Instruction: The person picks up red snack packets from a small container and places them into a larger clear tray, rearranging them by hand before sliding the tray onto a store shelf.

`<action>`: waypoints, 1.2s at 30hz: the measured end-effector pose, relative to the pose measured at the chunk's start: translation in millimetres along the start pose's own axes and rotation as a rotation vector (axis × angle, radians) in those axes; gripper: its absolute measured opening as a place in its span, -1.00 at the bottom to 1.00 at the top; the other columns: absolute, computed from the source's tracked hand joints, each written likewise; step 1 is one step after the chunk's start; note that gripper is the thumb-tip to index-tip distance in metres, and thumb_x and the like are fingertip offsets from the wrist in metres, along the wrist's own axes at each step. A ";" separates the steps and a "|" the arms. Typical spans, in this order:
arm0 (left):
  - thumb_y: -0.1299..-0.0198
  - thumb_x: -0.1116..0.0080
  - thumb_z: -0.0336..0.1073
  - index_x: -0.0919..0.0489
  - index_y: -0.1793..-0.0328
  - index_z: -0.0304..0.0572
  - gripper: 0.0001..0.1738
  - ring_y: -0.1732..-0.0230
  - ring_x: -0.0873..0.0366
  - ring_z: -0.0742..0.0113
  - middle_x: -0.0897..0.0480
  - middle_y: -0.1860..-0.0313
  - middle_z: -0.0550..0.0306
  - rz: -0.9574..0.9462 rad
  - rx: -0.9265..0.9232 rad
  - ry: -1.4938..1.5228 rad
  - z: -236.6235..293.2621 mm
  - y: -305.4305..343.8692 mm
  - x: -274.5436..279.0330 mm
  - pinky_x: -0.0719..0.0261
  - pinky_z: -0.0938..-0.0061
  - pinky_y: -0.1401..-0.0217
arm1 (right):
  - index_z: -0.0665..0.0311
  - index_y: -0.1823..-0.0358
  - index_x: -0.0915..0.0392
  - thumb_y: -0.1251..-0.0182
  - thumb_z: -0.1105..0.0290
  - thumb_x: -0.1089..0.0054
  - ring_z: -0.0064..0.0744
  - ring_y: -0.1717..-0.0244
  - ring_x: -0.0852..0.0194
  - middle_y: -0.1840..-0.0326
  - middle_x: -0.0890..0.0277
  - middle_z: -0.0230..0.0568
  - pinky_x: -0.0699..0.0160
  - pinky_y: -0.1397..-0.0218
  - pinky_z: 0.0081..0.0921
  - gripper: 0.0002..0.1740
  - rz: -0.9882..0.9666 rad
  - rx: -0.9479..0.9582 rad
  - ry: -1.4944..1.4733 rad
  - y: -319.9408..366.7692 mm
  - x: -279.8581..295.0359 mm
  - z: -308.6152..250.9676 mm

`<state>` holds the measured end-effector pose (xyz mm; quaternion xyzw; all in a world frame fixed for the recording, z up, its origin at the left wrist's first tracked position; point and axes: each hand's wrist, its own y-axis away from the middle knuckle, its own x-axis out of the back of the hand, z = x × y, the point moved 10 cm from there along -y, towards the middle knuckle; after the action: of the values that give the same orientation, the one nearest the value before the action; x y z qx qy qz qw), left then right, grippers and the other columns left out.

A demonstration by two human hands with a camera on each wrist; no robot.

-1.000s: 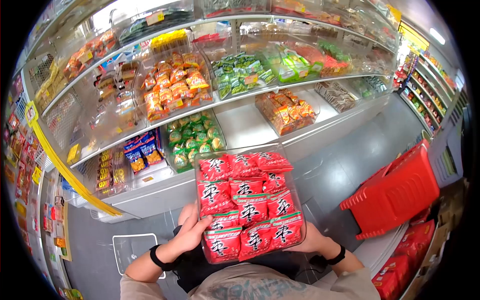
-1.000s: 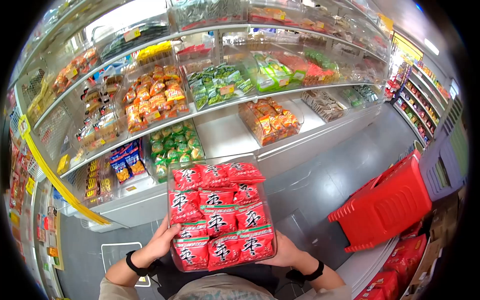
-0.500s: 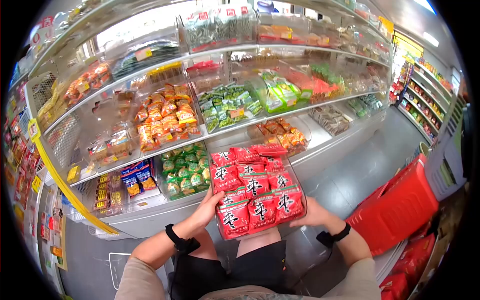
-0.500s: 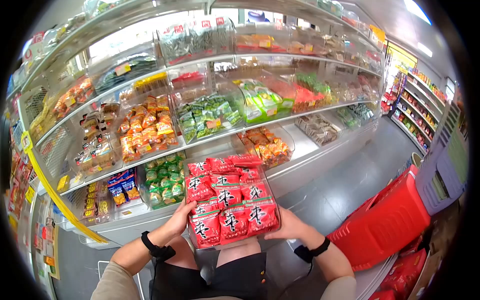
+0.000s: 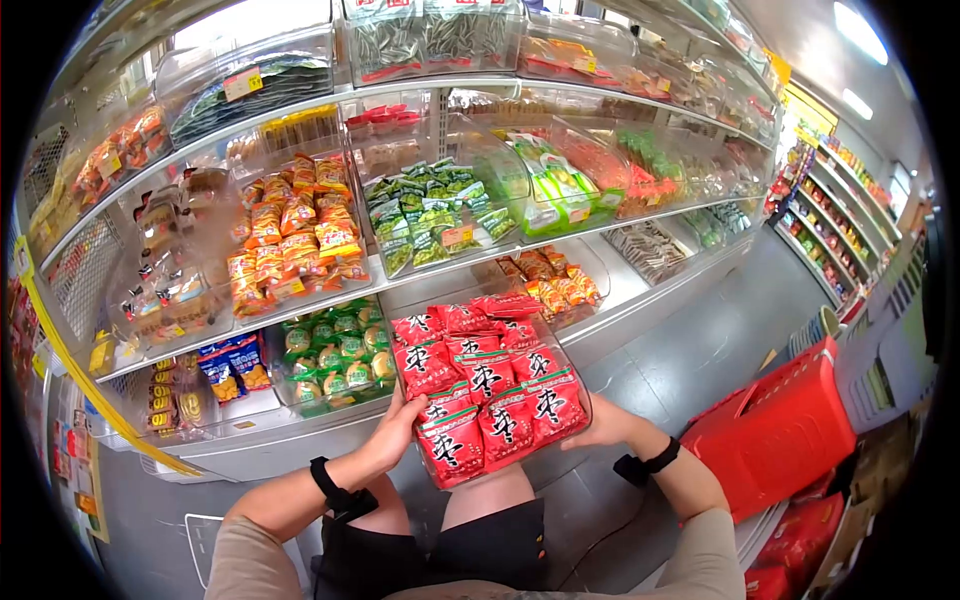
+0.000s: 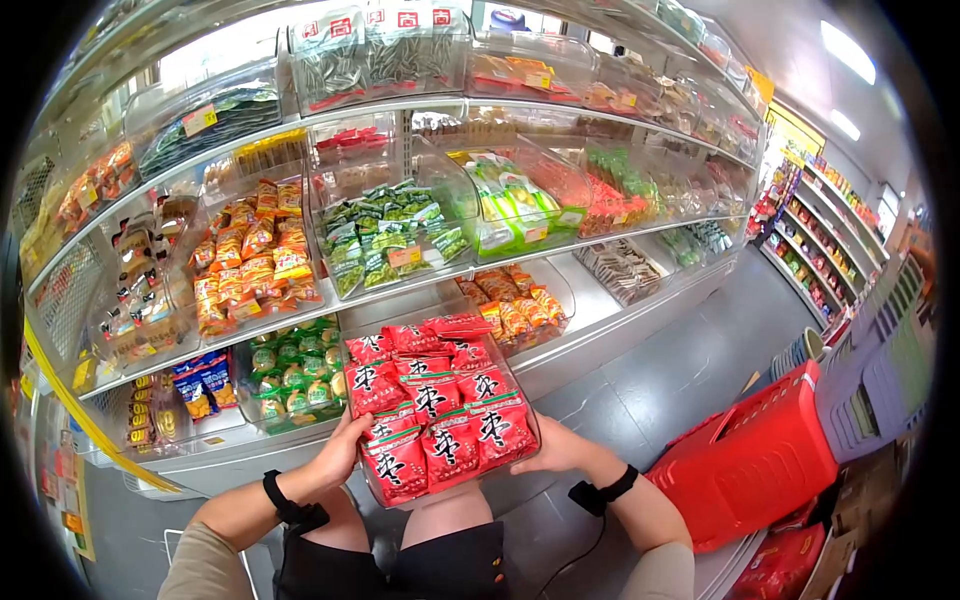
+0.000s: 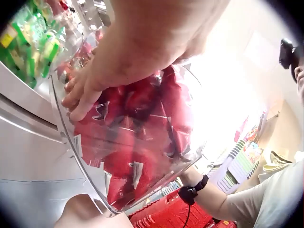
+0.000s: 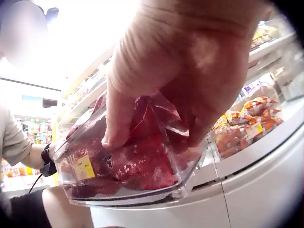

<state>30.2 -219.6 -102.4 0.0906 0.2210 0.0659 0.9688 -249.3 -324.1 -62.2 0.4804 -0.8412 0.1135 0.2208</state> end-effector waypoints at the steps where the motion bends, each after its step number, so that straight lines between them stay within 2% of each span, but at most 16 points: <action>1: -0.58 -0.01 -0.15 0.22 -0.81 0.11 -0.13 -0.47 -0.40 0.23 -0.33 -0.59 0.11 -0.002 -0.028 0.007 1.3 -2.9 -0.5 -0.47 0.20 -0.47 | 0.27 -0.57 -0.15 0.12 0.26 -0.77 0.01 -0.49 -0.40 -0.48 -0.44 0.02 -0.36 -0.54 -0.13 0.22 -0.017 -0.010 0.002 -3.3 0.8 1.4; 4: -0.56 -0.01 -0.19 0.21 -0.81 0.08 -0.13 -0.46 -0.41 0.24 -0.39 -0.55 0.09 0.038 0.056 0.035 -7.8 -9.4 3.2 -0.47 0.24 -0.45 | 0.29 -0.56 -0.19 0.12 0.28 -0.76 0.00 -0.52 -0.36 -0.49 -0.42 0.01 -0.31 -0.57 -0.14 0.19 -0.019 -0.011 0.037 -11.2 5.4 7.3; 10: -0.54 0.04 -0.26 0.07 -0.77 -0.04 -0.23 -0.44 -0.42 0.29 -0.43 -0.50 0.05 0.123 -0.073 0.055 0.1 -31.4 14.6 -0.41 0.36 -0.48 | 0.30 -0.59 -0.18 0.03 0.38 -0.71 -0.15 -0.51 -0.35 -0.48 -0.44 -0.05 -0.24 -0.60 -0.20 0.14 0.107 0.036 -0.005 -34.0 15.4 20.2; 14: -0.58 0.07 -0.18 -0.04 -0.71 -0.22 -0.31 -0.46 -0.38 0.28 -0.43 -0.50 0.00 0.233 -0.121 -0.057 19.8 -27.9 8.3 -0.29 0.39 -0.55 | 0.31 -0.59 -0.21 -0.03 0.41 -0.69 -0.25 -0.52 -0.32 -0.47 -0.44 -0.08 -0.22 -0.60 -0.23 0.09 0.154 0.039 -0.077 -50.9 18.8 26.7; 15: -0.55 -0.04 -0.12 -0.06 -0.68 -0.30 -0.26 -0.49 -0.36 0.28 -0.43 -0.50 -0.04 0.234 -0.093 -0.077 22.4 -29.3 9.0 -0.34 0.35 -0.53 | 0.33 -0.60 -0.18 -0.04 0.41 -0.68 -0.28 -0.52 -0.31 -0.48 -0.43 -0.08 -0.23 -0.61 -0.23 0.10 0.134 -0.017 -0.137 -54.8 14.1 35.0; 18: -0.44 -0.23 -0.09 -0.08 -0.65 -0.37 -0.14 -0.46 -0.40 0.26 -0.44 -0.46 -0.14 0.160 -0.105 -0.528 47.3 -11.7 -6.8 -0.41 0.28 -0.50 | 0.35 -0.60 -0.15 -0.04 0.43 -0.68 -0.29 -0.52 -0.31 -0.49 -0.43 -0.09 -0.23 -0.61 -0.24 0.11 0.170 -0.012 -0.228 -67.7 11.5 59.7; 19: -0.30 -0.41 -0.14 -0.04 -0.65 -0.41 0.00 -0.35 -0.54 0.07 -0.52 -0.37 -0.22 0.116 -0.230 -0.576 73.3 5.6 -31.6 -0.48 0.21 -0.46 | 0.37 -0.61 -0.13 -0.05 0.44 -0.67 -0.30 -0.53 -0.30 -0.49 -0.42 -0.08 -0.23 -0.61 -0.25 0.12 0.194 0.039 -0.180 -72.0 14.0 54.8; 22: -0.21 -0.47 -0.16 -0.10 -0.63 -0.42 0.02 -0.34 -0.57 -0.11 -0.52 -0.35 -0.33 0.226 -0.371 -1.277 84.3 22.2 -44.2 -0.51 0.16 -0.44 | 0.37 -0.61 -0.13 -0.05 0.45 -0.67 -0.30 -0.53 -0.29 -0.50 -0.40 -0.10 -0.24 -0.60 -0.24 0.12 0.228 0.127 -0.097 -86.8 17.6 60.4; 23: -0.17 -0.48 -0.22 -0.28 -0.52 -0.45 -0.11 -0.27 -0.57 -0.26 -0.54 -0.26 -0.39 0.236 -0.255 -1.341 80.2 16.6 -39.2 -0.56 0.10 -0.36 | 0.37 -0.62 -0.12 -0.03 0.42 -0.68 -0.19 -0.55 -0.26 -0.54 -0.34 -0.05 -0.21 -0.62 -0.21 0.15 0.185 0.081 -0.124 -93.8 15.4 74.2; 24: -0.17 -0.47 -0.22 -0.33 -0.46 -0.44 -0.18 -0.23 -0.57 -0.27 -0.54 -0.23 -0.38 0.251 -0.255 -1.361 78.3 15.5 -34.7 -0.57 0.08 -0.33 | 0.36 -0.62 -0.12 -0.02 0.40 -0.68 -0.14 -0.55 -0.25 -0.54 -0.32 -0.02 -0.20 -0.62 -0.19 0.15 0.205 0.107 0.001 -95.5 17.8 66.2; 26: -0.18 -0.46 -0.23 -0.45 -0.35 -0.42 -0.32 -0.16 -0.58 -0.28 -0.55 -0.16 -0.35 0.270 -0.280 -1.402 75.0 -0.3 -21.8 -0.58 0.06 -0.26 | 0.34 -0.62 -0.12 0.00 0.37 -0.69 -0.05 -0.55 -0.24 -0.54 -0.28 0.04 -0.18 -0.63 -0.16 0.17 0.261 0.161 0.265 -100.5 26.8 38.9; 27: -0.19 -0.43 -0.24 -0.50 -0.24 -0.36 -0.44 -0.08 -0.57 -0.28 -0.55 -0.08 -0.32 0.331 -0.393 -1.450 83.9 -2.5 -22.6 -0.58 0.02 -0.19 | 0.29 -0.63 -0.12 0.02 0.33 -0.69 0.04 -0.53 -0.22 -0.50 -0.27 0.07 -0.19 -0.62 -0.17 0.19 0.271 0.137 0.237 -102.7 27.8 36.8; 30: -0.21 -0.38 -0.29 -0.51 -0.24 -0.28 -0.50 -0.08 -0.55 -0.30 -0.55 -0.06 -0.31 0.376 -0.447 -1.639 89.0 -15.0 -21.4 -0.58 -0.01 -0.18 | 0.28 -0.63 -0.11 0.03 0.32 -0.70 0.02 -0.52 -0.24 -0.45 -0.31 0.01 -0.23 -0.60 -0.20 0.19 0.370 0.034 0.216 -103.9 33.5 52.6; 31: -0.21 -0.38 -0.30 -0.51 -0.23 -0.29 -0.51 -0.08 -0.55 -0.30 -0.55 -0.05 -0.31 0.380 -0.434 -1.643 89.9 -20.9 -18.3 -0.57 -0.01 -0.17 | 0.30 -0.60 -0.12 0.04 0.30 -0.70 0.11 -0.47 -0.30 -0.42 -0.30 0.03 -0.36 -0.52 -0.18 0.18 0.417 0.053 0.275 -103.9 35.4 44.3; 34: -0.22 -0.36 -0.30 -0.49 -0.21 -0.31 -0.52 -0.09 -0.53 -0.28 -0.54 -0.03 -0.32 0.396 -0.417 -1.628 86.7 -39.7 -7.3 -0.57 -0.02 -0.16 | 0.32 -0.56 -0.15 0.06 0.29 -0.72 0.21 -0.39 -0.37 -0.39 -0.30 0.09 -0.49 -0.40 -0.09 0.16 0.550 -0.183 0.467 -103.9 37.4 39.9; 36: -0.23 -0.36 -0.30 -0.47 -0.19 -0.34 -0.53 -0.09 -0.52 -0.27 -0.54 -0.01 -0.32 0.439 -0.420 -1.567 81.3 -52.8 6.3 -0.57 -0.01 -0.15 | 0.30 -0.54 -0.17 0.06 0.27 -0.72 0.24 -0.33 -0.42 -0.35 -0.32 0.09 -0.56 -0.30 -0.05 0.14 0.677 -0.108 0.517 -105.4 31.9 43.3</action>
<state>76.3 -281.9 -43.8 -0.0310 -0.5553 0.2107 0.8039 -184.3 -419.7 -87.2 0.1207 -0.8731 0.2520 0.3994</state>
